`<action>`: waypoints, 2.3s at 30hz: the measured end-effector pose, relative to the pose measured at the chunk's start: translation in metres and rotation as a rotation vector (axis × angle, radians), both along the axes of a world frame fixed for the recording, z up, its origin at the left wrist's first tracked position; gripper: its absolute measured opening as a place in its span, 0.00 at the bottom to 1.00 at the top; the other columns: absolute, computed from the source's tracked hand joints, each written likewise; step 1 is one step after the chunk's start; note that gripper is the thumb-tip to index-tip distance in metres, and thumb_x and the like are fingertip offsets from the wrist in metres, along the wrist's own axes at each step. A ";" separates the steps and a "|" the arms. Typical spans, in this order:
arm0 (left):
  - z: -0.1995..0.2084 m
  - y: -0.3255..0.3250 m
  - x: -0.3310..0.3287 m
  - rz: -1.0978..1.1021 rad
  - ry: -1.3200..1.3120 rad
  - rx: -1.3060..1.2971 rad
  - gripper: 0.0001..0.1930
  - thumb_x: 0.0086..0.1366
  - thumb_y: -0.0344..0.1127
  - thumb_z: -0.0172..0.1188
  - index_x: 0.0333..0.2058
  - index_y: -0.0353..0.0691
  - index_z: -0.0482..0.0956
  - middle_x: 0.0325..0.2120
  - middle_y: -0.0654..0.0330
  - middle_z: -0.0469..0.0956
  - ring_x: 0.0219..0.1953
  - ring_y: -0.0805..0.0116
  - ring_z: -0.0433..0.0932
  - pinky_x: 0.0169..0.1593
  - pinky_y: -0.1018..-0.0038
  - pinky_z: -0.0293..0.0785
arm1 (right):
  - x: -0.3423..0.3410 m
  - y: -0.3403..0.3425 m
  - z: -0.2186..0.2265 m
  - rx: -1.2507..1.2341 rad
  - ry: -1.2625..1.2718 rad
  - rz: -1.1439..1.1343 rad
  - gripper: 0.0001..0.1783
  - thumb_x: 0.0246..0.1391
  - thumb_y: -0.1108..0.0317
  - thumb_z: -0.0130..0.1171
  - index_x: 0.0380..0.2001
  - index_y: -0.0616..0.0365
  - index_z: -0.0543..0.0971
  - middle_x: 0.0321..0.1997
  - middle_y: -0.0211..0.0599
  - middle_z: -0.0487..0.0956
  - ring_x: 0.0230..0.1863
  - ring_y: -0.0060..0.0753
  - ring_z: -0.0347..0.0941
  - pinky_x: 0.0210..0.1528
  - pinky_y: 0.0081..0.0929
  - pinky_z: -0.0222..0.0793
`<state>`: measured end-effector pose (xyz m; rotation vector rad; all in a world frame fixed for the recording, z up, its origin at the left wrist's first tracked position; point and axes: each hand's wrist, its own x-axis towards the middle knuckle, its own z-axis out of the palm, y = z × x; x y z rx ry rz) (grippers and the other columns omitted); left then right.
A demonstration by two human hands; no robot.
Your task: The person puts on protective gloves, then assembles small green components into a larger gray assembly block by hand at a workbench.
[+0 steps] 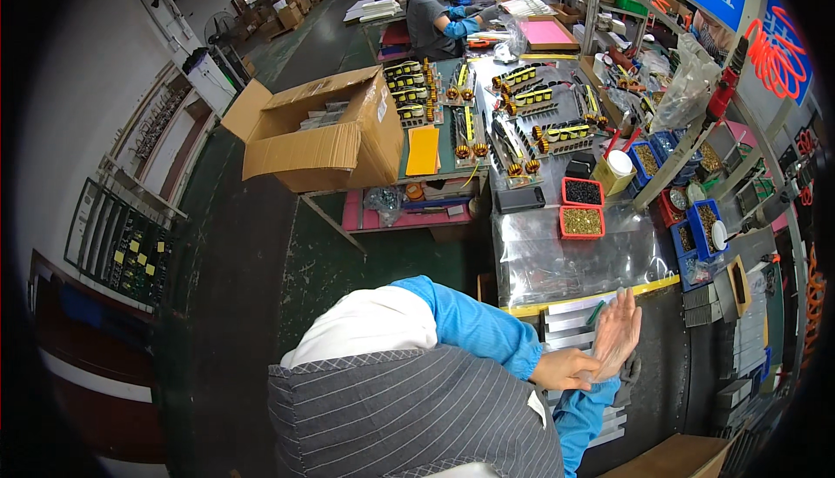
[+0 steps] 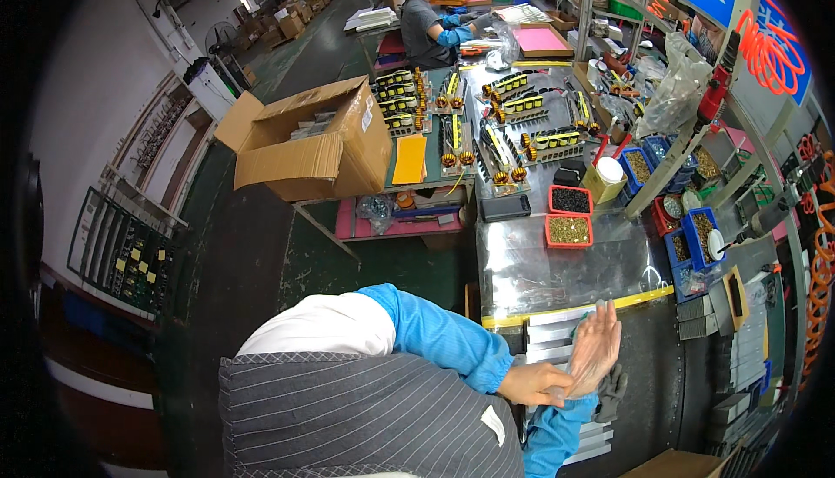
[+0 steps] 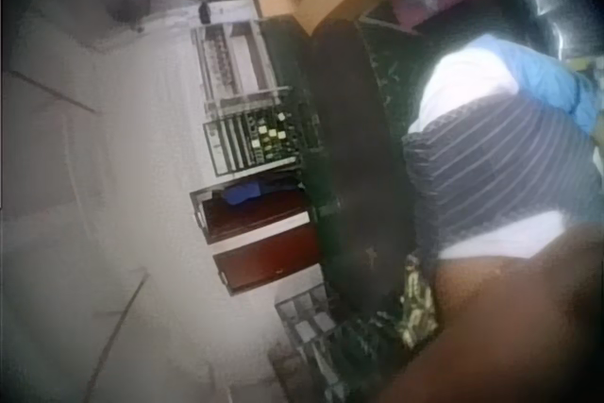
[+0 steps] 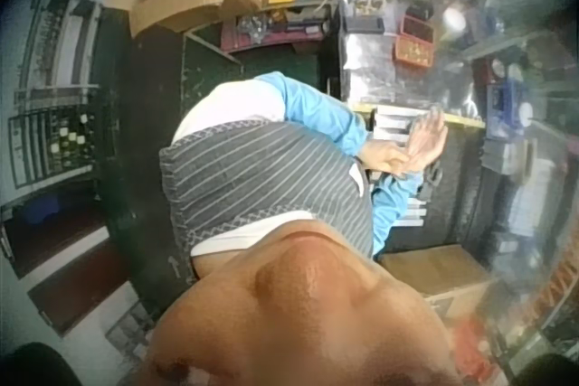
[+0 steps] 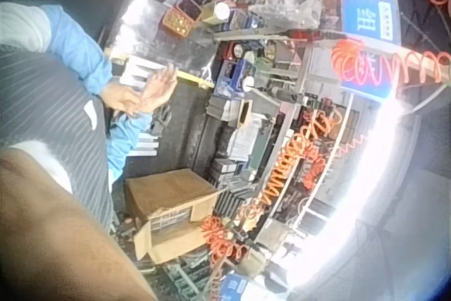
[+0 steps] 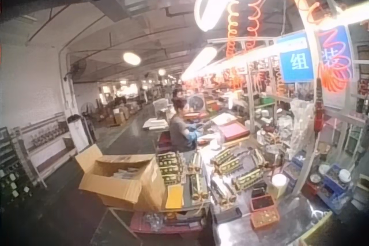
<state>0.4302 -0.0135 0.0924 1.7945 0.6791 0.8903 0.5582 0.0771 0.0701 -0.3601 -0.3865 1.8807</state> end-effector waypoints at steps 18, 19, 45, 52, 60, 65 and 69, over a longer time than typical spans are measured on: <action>0.017 0.081 -0.066 0.385 -0.880 -0.910 0.15 0.66 0.42 0.54 0.44 0.38 0.78 0.36 0.61 0.79 0.38 0.70 0.77 0.44 0.71 0.74 | 0.020 -0.080 0.023 -0.057 -0.687 0.134 0.12 0.52 0.70 0.61 0.40 0.61 0.74 0.34 0.27 0.76 0.35 0.20 0.72 0.37 0.17 0.67; 0.021 0.084 -0.067 0.368 -0.891 -0.914 0.17 0.67 0.45 0.53 0.46 0.39 0.77 0.37 0.62 0.78 0.39 0.70 0.75 0.46 0.71 0.72 | 0.016 -0.075 0.025 0.006 -0.635 0.031 0.11 0.53 0.70 0.61 0.40 0.61 0.75 0.34 0.27 0.76 0.34 0.19 0.72 0.37 0.16 0.66; 0.028 0.042 -0.032 0.137 0.129 -0.126 0.11 0.57 0.27 0.63 0.39 0.35 0.73 0.36 0.61 0.75 0.40 0.75 0.73 0.44 0.77 0.70 | 0.012 -0.086 0.032 -0.083 -0.474 -0.219 0.24 0.53 0.71 0.63 0.52 0.60 0.68 0.40 0.33 0.75 0.35 0.19 0.72 0.38 0.17 0.67; 0.018 0.063 -0.050 0.242 -0.177 -0.577 0.07 0.60 0.26 0.62 0.36 0.36 0.74 0.30 0.65 0.77 0.34 0.81 0.74 0.38 0.83 0.69 | 0.026 -0.082 0.026 -0.027 -0.649 -0.235 0.21 0.52 0.73 0.64 0.50 0.60 0.71 0.37 0.31 0.76 0.33 0.17 0.70 0.37 0.16 0.64; 0.015 0.046 -0.034 0.164 -0.003 -0.573 0.07 0.61 0.29 0.62 0.35 0.37 0.72 0.32 0.65 0.75 0.35 0.77 0.75 0.40 0.79 0.72 | 0.015 -0.083 0.023 0.004 -0.755 -0.184 0.09 0.57 0.62 0.60 0.36 0.52 0.73 0.34 0.26 0.77 0.36 0.20 0.72 0.35 0.20 0.66; -0.004 0.055 -0.053 0.486 -0.064 -0.327 0.08 0.59 0.26 0.62 0.36 0.34 0.73 0.33 0.61 0.74 0.36 0.72 0.74 0.41 0.77 0.70 | 0.021 -0.086 0.013 -0.022 -0.733 -0.263 0.08 0.57 0.64 0.59 0.36 0.54 0.74 0.32 0.26 0.77 0.33 0.19 0.73 0.30 0.20 0.70; 0.019 0.034 -0.047 0.346 0.096 0.086 0.05 0.60 0.20 0.57 0.36 0.31 0.74 0.36 0.56 0.74 0.40 0.66 0.75 0.46 0.74 0.69 | 0.008 -0.083 -0.004 0.129 -0.920 -0.510 0.08 0.55 0.67 0.62 0.35 0.57 0.76 0.30 0.27 0.77 0.32 0.18 0.73 0.30 0.21 0.70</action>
